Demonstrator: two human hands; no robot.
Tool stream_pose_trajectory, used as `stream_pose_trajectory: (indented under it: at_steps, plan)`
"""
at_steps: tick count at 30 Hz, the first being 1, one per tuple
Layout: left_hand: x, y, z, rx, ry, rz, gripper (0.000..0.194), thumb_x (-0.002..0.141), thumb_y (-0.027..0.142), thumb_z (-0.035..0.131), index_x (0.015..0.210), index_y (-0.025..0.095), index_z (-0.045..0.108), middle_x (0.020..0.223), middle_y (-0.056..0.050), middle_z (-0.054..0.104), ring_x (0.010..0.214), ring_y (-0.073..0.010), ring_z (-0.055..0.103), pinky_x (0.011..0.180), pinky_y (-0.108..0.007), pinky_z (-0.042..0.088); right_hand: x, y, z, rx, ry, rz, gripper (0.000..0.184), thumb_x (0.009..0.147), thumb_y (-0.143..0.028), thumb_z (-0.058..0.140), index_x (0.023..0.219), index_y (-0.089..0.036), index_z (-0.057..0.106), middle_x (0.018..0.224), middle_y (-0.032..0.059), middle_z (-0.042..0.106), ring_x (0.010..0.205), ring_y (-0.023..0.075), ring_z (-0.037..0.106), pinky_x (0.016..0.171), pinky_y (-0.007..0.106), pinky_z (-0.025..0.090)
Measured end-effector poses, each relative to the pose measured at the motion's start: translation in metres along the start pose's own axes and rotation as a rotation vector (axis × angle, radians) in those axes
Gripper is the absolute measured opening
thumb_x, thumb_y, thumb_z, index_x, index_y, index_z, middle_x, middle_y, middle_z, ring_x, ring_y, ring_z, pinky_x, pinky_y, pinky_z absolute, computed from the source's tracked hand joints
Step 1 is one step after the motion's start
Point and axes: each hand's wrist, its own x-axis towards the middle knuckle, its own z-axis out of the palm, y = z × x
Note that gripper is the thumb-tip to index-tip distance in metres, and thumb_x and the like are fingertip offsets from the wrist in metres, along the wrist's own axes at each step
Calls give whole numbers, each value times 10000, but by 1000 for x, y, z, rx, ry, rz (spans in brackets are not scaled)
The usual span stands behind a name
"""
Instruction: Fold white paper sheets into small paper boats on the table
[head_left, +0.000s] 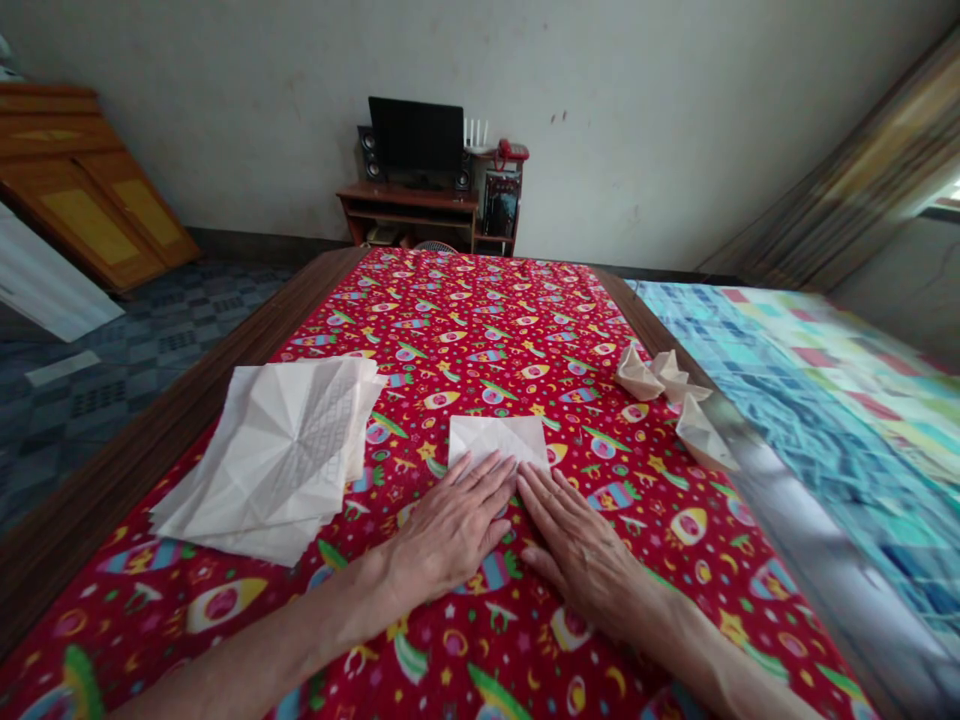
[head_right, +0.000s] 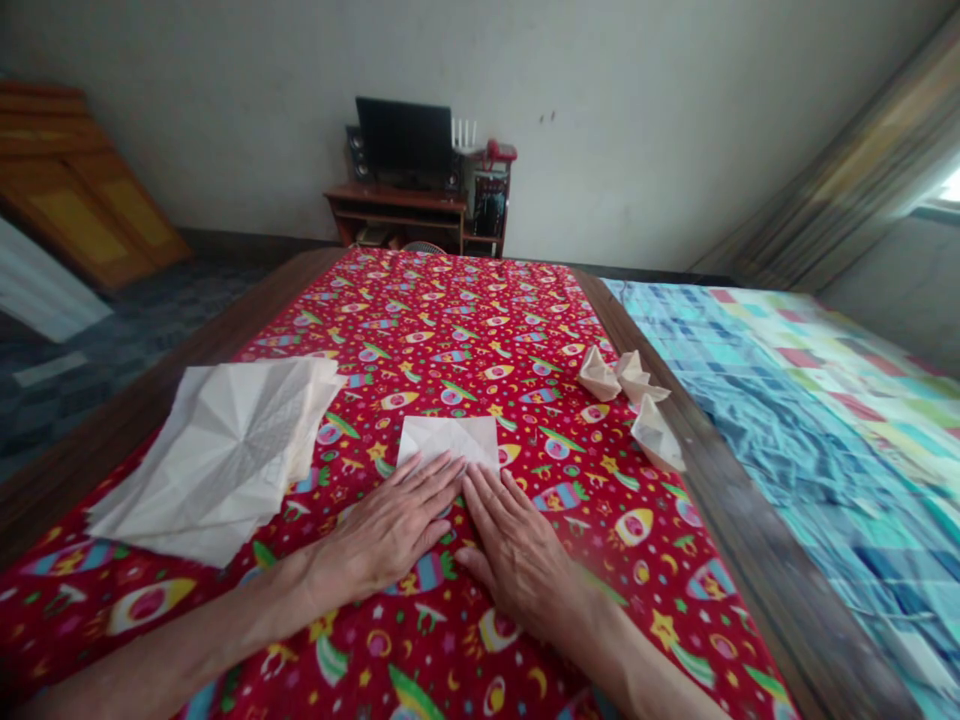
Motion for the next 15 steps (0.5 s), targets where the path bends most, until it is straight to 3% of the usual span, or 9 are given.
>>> stream_pose_trajectory:
  at_steps: [5, 9, 12, 15]
  plan:
    - [-19, -8, -5, 41, -10, -34, 453, 971, 326, 369, 1402, 185, 381, 1499, -41, 336, 1400, -193, 261, 1150, -382, 234, -13, 14, -5, -16, -40, 29, 610, 952, -359, 417, 1477, -111, 230, 1491, 138, 308, 1383, 249, 282, 1096, 453, 349]
    - [-33, -11, -11, 84, 11, -75, 426, 966, 315, 379, 1372, 194, 426, 1464, -43, 401, 1377, -193, 316, 1140, -395, 260, -10, 13, -8, -63, 66, 50, 448, 965, -286, 401, 1375, -111, 432, 1375, 128, 498, 1290, 240, 441, 1077, 459, 352]
    - [-28, -7, -13, 125, 43, -75, 413, 959, 320, 394, 1317, 137, 489, 1413, -96, 467, 1343, -226, 377, 1124, -406, 295, 8, 9, -6, -81, 224, 84, 278, 958, -223, 411, 1098, -140, 636, 1116, 96, 682, 1081, 214, 600, 1065, 447, 334]
    - [-10, -5, -9, 160, 60, -59, 433, 959, 348, 397, 1275, 79, 517, 1378, -151, 494, 1321, -259, 406, 1113, -409, 318, 32, 10, -5, -105, 234, 81, 302, 939, -186, 414, 726, -178, 629, 763, 45, 679, 770, 168, 625, 977, 404, 394]
